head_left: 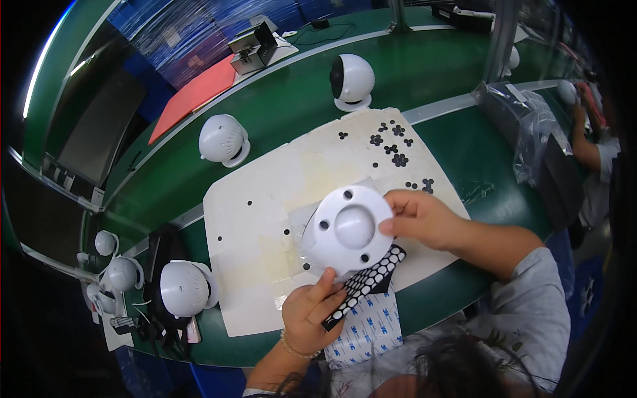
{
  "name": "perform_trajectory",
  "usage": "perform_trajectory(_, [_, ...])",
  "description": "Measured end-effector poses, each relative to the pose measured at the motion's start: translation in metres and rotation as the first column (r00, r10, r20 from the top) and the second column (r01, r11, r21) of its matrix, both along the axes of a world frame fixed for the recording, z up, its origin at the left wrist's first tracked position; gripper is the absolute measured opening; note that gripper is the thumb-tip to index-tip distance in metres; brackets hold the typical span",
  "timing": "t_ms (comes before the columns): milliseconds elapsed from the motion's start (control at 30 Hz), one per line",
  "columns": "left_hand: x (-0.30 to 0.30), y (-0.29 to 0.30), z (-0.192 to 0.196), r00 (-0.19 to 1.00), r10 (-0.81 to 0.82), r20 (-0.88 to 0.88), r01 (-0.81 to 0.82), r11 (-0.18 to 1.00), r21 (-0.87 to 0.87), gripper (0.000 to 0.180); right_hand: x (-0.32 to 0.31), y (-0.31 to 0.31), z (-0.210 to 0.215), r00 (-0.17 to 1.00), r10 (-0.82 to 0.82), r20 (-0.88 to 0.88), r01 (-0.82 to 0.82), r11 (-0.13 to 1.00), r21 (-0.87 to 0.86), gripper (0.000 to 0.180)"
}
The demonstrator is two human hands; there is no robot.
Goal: The person assembles white dome-shaped electronic devices by hand. They pick up a white dome casing, place it on a work mat, and insert small black circular components into the holes on the underside of the casing. The person repeats this process for multiple units, placing the finished casings into a blue bin.
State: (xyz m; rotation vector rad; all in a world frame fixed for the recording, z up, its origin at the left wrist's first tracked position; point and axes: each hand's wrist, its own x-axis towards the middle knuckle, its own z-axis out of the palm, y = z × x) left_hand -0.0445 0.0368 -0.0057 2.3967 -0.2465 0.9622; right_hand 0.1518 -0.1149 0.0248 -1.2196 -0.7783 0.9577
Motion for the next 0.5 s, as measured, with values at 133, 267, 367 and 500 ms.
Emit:
perform_trajectory(133, [0.0, 0.001, 0.003, 0.999, -0.035, -0.029, 0.034, 0.999, -0.035, 0.032, 0.046, -0.007, 0.012, 0.983, -0.168, -0.077, 0.171, 0.985, 0.032, 0.021])
perform_trajectory(267, [0.001, 0.002, 0.01, 0.996, -0.068, -0.062, 0.065, 0.997, -0.042, 0.034, 0.101, 0.003, 0.017, 0.464, -0.442, 0.768, 0.514, 0.84, 0.173, 0.021])
perform_trajectory(367, [0.001, 0.002, 0.012, 0.992, -0.082, -0.095, 0.08, 0.996, -0.028, 0.036, 0.177, 0.0, -0.021, -0.323, -0.209, 0.923, 0.55, 0.752, 0.363, 0.018])
perform_trajectory(500, [0.001, 0.002, 0.012, 0.99, -0.087, -0.108, 0.082, 0.996, -0.046, 0.035, 0.248, -0.003, -0.059, -0.239, 0.094, 0.967, 0.752, 0.648, 0.123, 0.012])
